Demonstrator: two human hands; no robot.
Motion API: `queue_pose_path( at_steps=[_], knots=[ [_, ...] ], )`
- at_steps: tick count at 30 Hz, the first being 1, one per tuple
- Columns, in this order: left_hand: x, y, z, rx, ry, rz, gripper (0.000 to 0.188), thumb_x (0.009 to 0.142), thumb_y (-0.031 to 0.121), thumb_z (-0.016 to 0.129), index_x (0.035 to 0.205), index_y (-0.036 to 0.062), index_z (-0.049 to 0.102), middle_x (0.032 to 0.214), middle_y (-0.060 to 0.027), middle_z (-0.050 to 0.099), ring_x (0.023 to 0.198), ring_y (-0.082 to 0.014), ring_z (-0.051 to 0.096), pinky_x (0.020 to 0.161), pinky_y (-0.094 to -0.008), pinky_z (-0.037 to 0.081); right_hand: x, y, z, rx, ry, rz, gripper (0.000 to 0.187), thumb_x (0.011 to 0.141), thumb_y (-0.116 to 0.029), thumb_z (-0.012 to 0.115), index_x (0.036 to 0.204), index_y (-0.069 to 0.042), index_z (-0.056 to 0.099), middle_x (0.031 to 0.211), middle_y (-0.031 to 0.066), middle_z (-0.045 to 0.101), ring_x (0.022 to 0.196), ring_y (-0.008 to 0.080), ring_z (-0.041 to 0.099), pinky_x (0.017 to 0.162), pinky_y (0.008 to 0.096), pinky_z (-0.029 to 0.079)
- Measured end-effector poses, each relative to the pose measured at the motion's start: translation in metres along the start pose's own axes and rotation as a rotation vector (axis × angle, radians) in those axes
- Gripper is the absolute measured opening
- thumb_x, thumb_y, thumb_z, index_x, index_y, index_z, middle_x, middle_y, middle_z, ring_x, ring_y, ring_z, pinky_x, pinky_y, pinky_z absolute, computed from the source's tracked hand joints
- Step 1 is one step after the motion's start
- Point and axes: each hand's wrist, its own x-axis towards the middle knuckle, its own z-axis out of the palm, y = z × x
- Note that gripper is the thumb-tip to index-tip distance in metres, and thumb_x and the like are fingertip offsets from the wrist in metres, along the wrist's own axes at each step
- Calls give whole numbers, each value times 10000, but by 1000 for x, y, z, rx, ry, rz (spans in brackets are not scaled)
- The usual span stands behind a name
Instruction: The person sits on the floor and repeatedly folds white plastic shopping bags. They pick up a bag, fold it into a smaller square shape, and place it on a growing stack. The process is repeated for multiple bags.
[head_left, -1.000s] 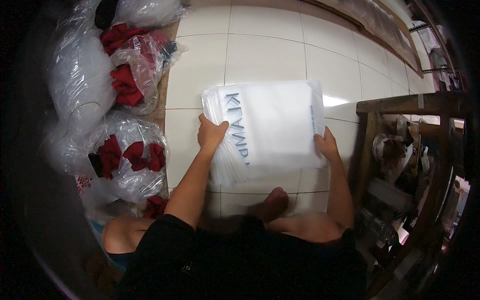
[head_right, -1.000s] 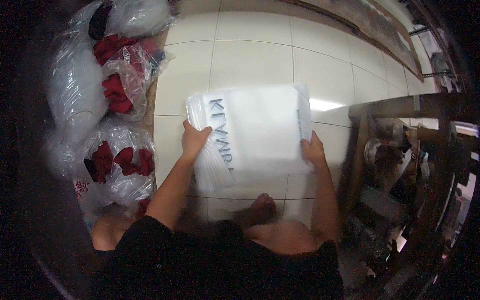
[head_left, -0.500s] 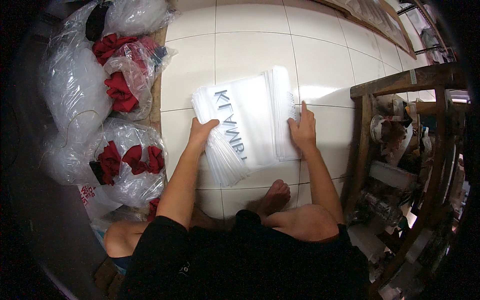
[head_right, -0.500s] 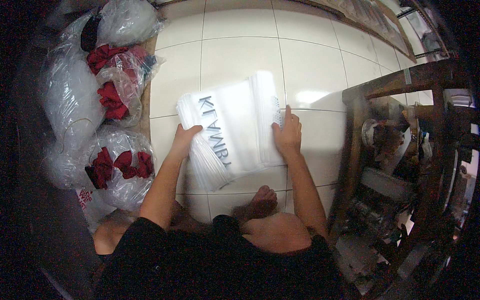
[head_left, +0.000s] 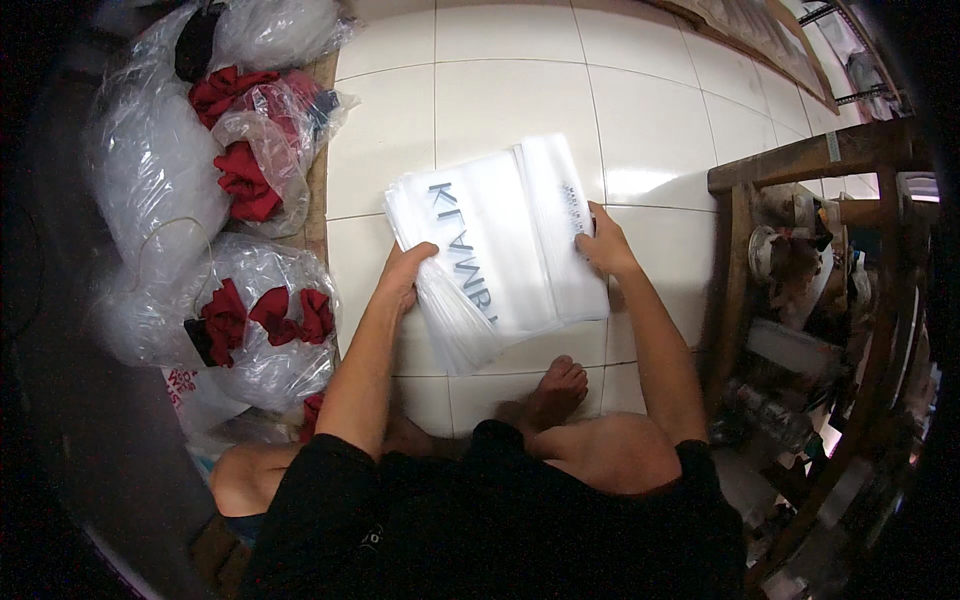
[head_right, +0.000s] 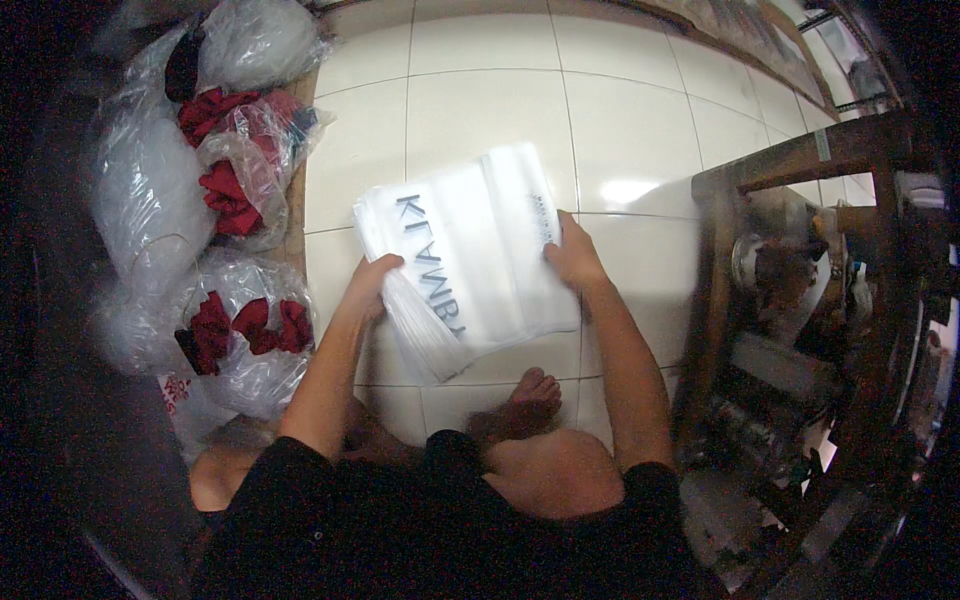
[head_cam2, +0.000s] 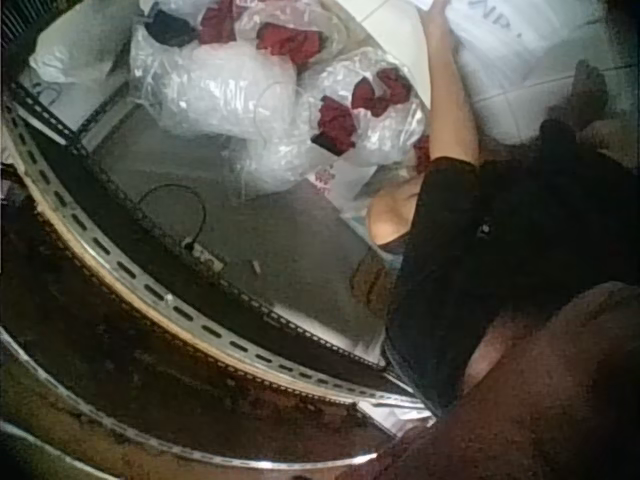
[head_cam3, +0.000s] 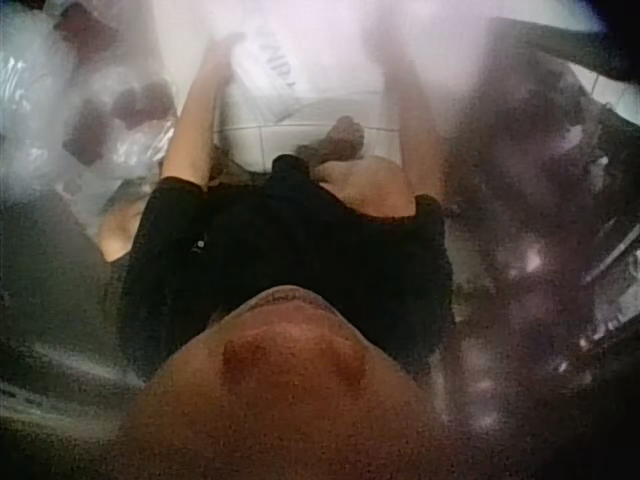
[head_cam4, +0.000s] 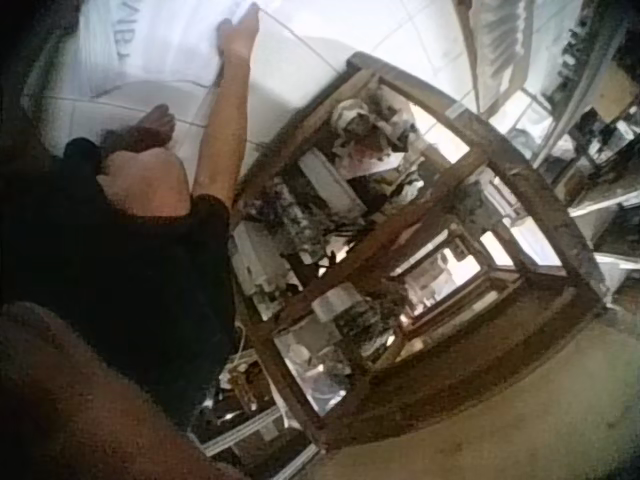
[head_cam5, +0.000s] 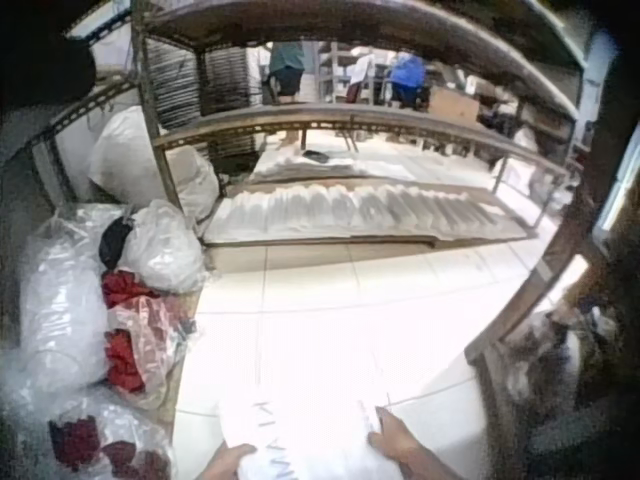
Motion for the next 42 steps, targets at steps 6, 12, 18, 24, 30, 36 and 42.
queue_pose_path(
  at_steps=[6, 12, 18, 24, 30, 36, 42],
  knots=[
    [-15, -2, 14, -35, -64, -13, 731, 785, 67, 632, 1431, -37, 306, 1278, -203, 533, 1136, -323, 580, 957, -428, 512, -39, -36, 44, -475, 75, -581, 626, 830, -127, 703, 1352, 95, 438, 1241, 266, 533, 1127, 398, 546, 1004, 432, 439],
    [-11, -13, 21, 53, 39, 58, 687, 783, 76, 639, 1389, -61, 346, 1201, -192, 566, 1079, -308, 601, 944, -422, 507, -25, -37, 76, -248, 160, -449, 686, 833, -275, 703, 1367, 51, 422, 1322, 292, 482, 1270, 431, 437, 1098, 470, 348],
    [3, -23, 31, 238, 202, 111, 701, 733, 90, 746, 1288, -118, 371, 1144, -217, 593, 958, -316, 659, 818, -394, 566, 8, -16, 75, -82, -177, -125, 700, 886, -280, 623, 1453, 27, 350, 1378, 286, 484, 1282, 396, 481, 1087, 428, 381],
    [0, -25, 50, 448, 391, 126, 796, 651, 225, 825, 1229, -100, 386, 1125, -273, 603, 964, -339, 666, 824, -385, 560, -27, -40, 79, 166, -297, -151, 711, 920, -260, 603, 1506, -13, 285, 1382, 291, 496, 1235, 346, 536, 1047, 384, 410],
    [17, -33, 27, 502, 315, 116, 706, 659, 219, 794, 1205, -65, 448, 1098, -226, 633, 992, -312, 659, 869, -386, 539, -18, -22, 94, 65, -2, -107, 619, 913, -217, 606, 1440, -6, 359, 1329, 292, 541, 1238, 395, 538, 1054, 414, 410],
    [-60, 22, 91, 386, 359, 657, 597, 727, 116, 758, 1218, -44, 456, 1091, -198, 642, 1010, -292, 644, 935, -373, 504, -62, -44, 50, 478, 152, -349, 508, 932, -111, 576, 1387, 29, 397, 1265, 216, 586, 1182, 277, 573, 1005, 367, 436],
    [-73, 9, 109, 197, 24, 710, 980, 712, 20, 817, 1450, 5, 173, 1321, -187, 490, 1201, -280, 531, 1034, -390, 437, -80, -20, 25, 249, 302, -598, 437, 972, -74, 519, 1382, 33, 411, 1327, 192, 545, 1265, 277, 495, 1088, 381, 357]
  ],
)
